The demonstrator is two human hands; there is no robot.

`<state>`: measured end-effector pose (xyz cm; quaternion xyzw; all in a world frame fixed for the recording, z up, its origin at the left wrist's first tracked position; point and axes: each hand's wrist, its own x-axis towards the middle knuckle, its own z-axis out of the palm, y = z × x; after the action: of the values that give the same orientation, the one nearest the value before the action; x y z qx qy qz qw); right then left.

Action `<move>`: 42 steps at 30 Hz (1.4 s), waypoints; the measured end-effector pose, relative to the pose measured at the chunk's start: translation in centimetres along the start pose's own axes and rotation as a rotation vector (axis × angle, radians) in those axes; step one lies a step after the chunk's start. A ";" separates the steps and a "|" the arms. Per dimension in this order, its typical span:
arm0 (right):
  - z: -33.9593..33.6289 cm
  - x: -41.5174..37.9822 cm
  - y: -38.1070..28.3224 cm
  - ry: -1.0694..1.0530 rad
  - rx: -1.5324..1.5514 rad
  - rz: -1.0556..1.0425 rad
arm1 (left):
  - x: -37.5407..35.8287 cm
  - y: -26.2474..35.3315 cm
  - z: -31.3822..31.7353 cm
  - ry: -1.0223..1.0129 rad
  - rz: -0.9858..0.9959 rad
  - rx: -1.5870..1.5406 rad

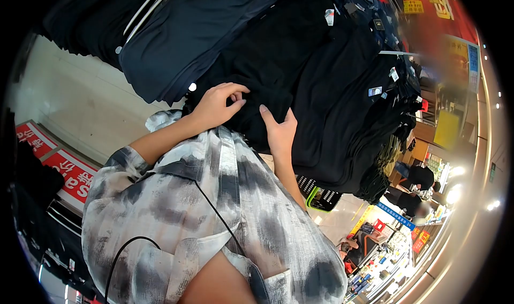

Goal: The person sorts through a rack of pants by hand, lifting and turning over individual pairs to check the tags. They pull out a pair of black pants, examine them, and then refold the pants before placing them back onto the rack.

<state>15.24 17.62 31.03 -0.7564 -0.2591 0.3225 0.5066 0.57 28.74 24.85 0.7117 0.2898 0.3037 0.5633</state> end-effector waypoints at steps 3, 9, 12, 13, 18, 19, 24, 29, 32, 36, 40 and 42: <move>0.1 -0.4 0.5 -0.001 -0.032 -0.029 | 0.0 -1.1 0.9 -0.014 -0.182 -0.262; 1.0 -1.0 1.4 -0.009 -0.006 -0.079 | 0.1 -2.4 0.7 -0.129 -0.357 -0.349; 1.2 -1.0 1.2 -0.035 -0.055 -0.101 | -0.2 -2.3 0.6 -0.122 -0.347 -0.366; 1.2 -0.8 1.1 -0.048 -0.083 -0.108 | -0.3 -2.3 0.6 -0.128 -0.340 -0.393; 1.4 -0.7 0.9 -0.196 -0.193 -0.130 | -0.5 -4.1 1.5 -0.192 -0.310 -0.519; 1.4 -0.8 0.8 -0.213 -0.224 -0.124 | -0.6 -4.5 1.7 -0.203 -0.321 -0.516; 1.1 -0.7 1.4 -0.267 -0.356 -0.140 | -1.1 -5.8 2.3 -0.255 -0.351 -0.486; 1.1 -0.1 1.9 -0.213 -0.341 -0.171 | -1.0 -5.5 2.2 -0.289 -0.424 -0.514; 1.3 0.2 1.9 -0.156 -0.313 -0.165 | -0.9 -4.9 1.6 -0.278 -0.407 -0.537; 1.5 0.2 1.9 -0.132 -0.243 -0.182 | -0.8 -4.4 0.9 -0.281 -0.423 -0.514; 1.7 0.1 1.9 -0.144 -0.186 -0.181 | -0.6 -4.6 0.6 -0.325 -0.437 -0.406; 1.6 0.2 2.0 -0.155 -0.186 -0.180 | -0.6 -4.3 0.5 -0.323 -0.432 -0.362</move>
<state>14.30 18.02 28.70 -0.7468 -0.3928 0.3078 0.4396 0.26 28.86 20.49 0.5611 0.2822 0.1069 0.7707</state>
